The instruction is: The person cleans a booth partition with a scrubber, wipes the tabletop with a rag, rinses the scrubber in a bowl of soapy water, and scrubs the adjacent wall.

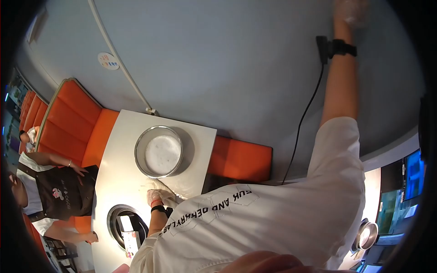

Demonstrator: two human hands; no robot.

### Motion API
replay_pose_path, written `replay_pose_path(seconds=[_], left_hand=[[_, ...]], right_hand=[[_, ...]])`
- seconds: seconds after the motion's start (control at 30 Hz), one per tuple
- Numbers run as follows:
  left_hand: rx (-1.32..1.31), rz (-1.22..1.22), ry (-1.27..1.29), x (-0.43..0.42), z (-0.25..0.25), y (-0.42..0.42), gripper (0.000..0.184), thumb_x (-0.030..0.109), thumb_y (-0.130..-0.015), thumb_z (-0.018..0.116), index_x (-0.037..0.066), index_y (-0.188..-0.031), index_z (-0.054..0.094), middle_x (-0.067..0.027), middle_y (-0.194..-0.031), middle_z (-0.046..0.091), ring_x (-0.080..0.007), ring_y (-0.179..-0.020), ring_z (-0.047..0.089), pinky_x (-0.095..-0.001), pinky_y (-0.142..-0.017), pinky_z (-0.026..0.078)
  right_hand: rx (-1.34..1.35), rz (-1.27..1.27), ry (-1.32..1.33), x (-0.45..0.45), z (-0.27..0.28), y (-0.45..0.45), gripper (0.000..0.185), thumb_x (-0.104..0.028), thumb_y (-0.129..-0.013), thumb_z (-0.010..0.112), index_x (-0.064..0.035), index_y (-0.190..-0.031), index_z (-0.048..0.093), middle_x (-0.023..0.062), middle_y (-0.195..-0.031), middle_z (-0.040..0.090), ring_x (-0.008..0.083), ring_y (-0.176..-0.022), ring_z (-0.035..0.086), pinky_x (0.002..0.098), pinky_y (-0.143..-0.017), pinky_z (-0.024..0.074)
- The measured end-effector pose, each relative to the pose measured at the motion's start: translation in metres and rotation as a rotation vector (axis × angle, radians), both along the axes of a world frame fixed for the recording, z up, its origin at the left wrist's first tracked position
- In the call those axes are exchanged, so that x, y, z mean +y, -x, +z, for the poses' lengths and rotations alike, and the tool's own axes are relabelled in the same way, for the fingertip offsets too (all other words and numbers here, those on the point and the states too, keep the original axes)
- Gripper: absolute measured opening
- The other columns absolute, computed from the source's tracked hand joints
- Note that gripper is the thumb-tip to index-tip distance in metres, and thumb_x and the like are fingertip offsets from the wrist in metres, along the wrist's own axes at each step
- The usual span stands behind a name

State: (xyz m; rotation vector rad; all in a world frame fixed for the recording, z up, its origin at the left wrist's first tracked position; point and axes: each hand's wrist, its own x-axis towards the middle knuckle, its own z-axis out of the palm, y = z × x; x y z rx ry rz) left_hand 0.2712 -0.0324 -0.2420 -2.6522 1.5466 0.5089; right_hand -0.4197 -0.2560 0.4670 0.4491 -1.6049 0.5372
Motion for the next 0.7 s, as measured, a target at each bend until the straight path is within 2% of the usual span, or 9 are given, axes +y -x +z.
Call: replay_pose_path(seconds=[0.1,0.17,0.23,0.27,0.33,0.4,0.47,0.57,0.7], left_hand=[[0.181,0.178,-0.005,-0.006,0.076,0.040,0.017,0.018,-0.074,0.072,0.009,-0.088,0.076,-0.0180,-0.099,0.071,-0.0298,-0.096,0.069,-0.0371,-0.081,0.054],[0.084,0.071,-0.083,-0.006,0.069,0.038,0.017,0.019,-0.073,0.073,0.010,-0.088,0.076,-0.0153,-0.099,0.071,-0.0298,-0.096,0.069,-0.0369,-0.083,0.054],[0.064,0.036,-0.064,-0.009,0.039,0.020,0.019,0.020,-0.073,0.073,0.011,-0.090,0.075,-0.0144,-0.099,0.072,-0.0297,-0.096,0.069,-0.0366,-0.083,0.054],[-0.117,-0.146,-0.041,-0.004,0.031,0.018,0.024,0.022,-0.072,0.073,0.010,-0.093,0.073,-0.0147,-0.100,0.071,-0.0295,-0.098,0.068,-0.0358,-0.083,0.055],[-0.022,-0.071,-0.050,-0.006,0.014,0.005,0.025,0.023,-0.073,0.073,0.008,-0.093,0.072,-0.0148,-0.099,0.071,-0.0291,-0.097,0.068,-0.0352,-0.082,0.055],[0.075,0.057,-0.022,-0.004,0.003,-0.001,0.027,0.025,-0.074,0.072,0.004,-0.090,0.070,-0.0161,-0.095,0.071,-0.0287,-0.094,0.069,-0.0346,-0.081,0.055],[-0.025,-0.067,-0.055,0.001,0.032,0.012,0.027,0.025,-0.074,0.072,0.003,-0.090,0.069,-0.0169,-0.093,0.071,-0.0292,-0.092,0.069,-0.0349,-0.080,0.055],[0.007,-0.085,-0.022,-0.001,0.048,0.019,0.024,0.021,-0.077,0.068,0.001,-0.090,0.068,-0.0189,-0.093,0.071,-0.0312,-0.091,0.069,-0.0367,-0.078,0.055],[0.017,0.026,0.059,0.000,0.055,0.042,0.017,0.015,-0.082,0.061,0.002,-0.089,0.068,-0.0196,-0.090,0.070,-0.0324,-0.087,0.069,-0.0380,-0.072,0.055]], right_hand=[[0.313,-0.548,-0.207,-0.036,-0.074,-0.003,0.031,-0.030,-0.095,0.055,-0.0067,-0.114,0.062,0.0126,-0.106,0.064,0.0250,-0.091,0.063,0.0382,-0.073,0.0545],[0.688,-0.536,-0.021,-0.066,-0.159,-0.022,0.014,-0.018,-0.092,0.050,-0.0092,-0.093,0.061,0.0113,-0.096,0.059,0.0241,-0.078,0.058,0.0334,-0.059,0.0498],[0.454,0.624,-0.633,-0.034,-0.215,-0.068,0.014,-0.019,-0.092,0.052,-0.0086,-0.093,0.062,0.0084,-0.091,0.058,0.0246,-0.084,0.058,0.0382,-0.072,0.0481],[0.361,0.919,-0.787,-0.029,-0.243,-0.076,0.014,-0.019,-0.091,0.053,-0.0094,-0.094,0.062,0.0075,-0.090,0.058,0.0247,-0.086,0.058,0.0393,-0.075,0.0471],[0.256,1.010,-0.836,-0.023,-0.270,-0.078,0.014,-0.020,-0.092,0.053,-0.0110,-0.098,0.061,0.0068,-0.093,0.058,0.0250,-0.088,0.058,0.0388,-0.074,0.0478],[0.225,0.988,-0.740,-0.024,-0.276,-0.073,0.015,-0.021,-0.092,0.053,-0.0129,-0.102,0.061,0.0066,-0.095,0.058,0.0252,-0.089,0.058,0.0383,-0.074,0.0488],[0.251,0.848,-0.508,-0.028,-0.259,-0.068,0.017,-0.022,-0.092,0.053,-0.0152,-0.106,0.060,0.0070,-0.096,0.058,0.0252,-0.089,0.058,0.0377,-0.075,0.0499],[0.221,0.484,-0.425,-0.023,-0.200,-0.010,0.027,-0.029,-0.090,0.060,-0.0158,-0.113,0.059,0.0079,-0.101,0.058,0.0261,-0.091,0.058,0.0368,-0.079,0.0521],[-0.146,0.614,0.086,0.012,-0.149,0.006,0.034,-0.029,-0.086,0.063,-0.0170,-0.117,0.058,0.0093,-0.106,0.056,0.0261,-0.096,0.058,0.0366,-0.084,0.0518]])
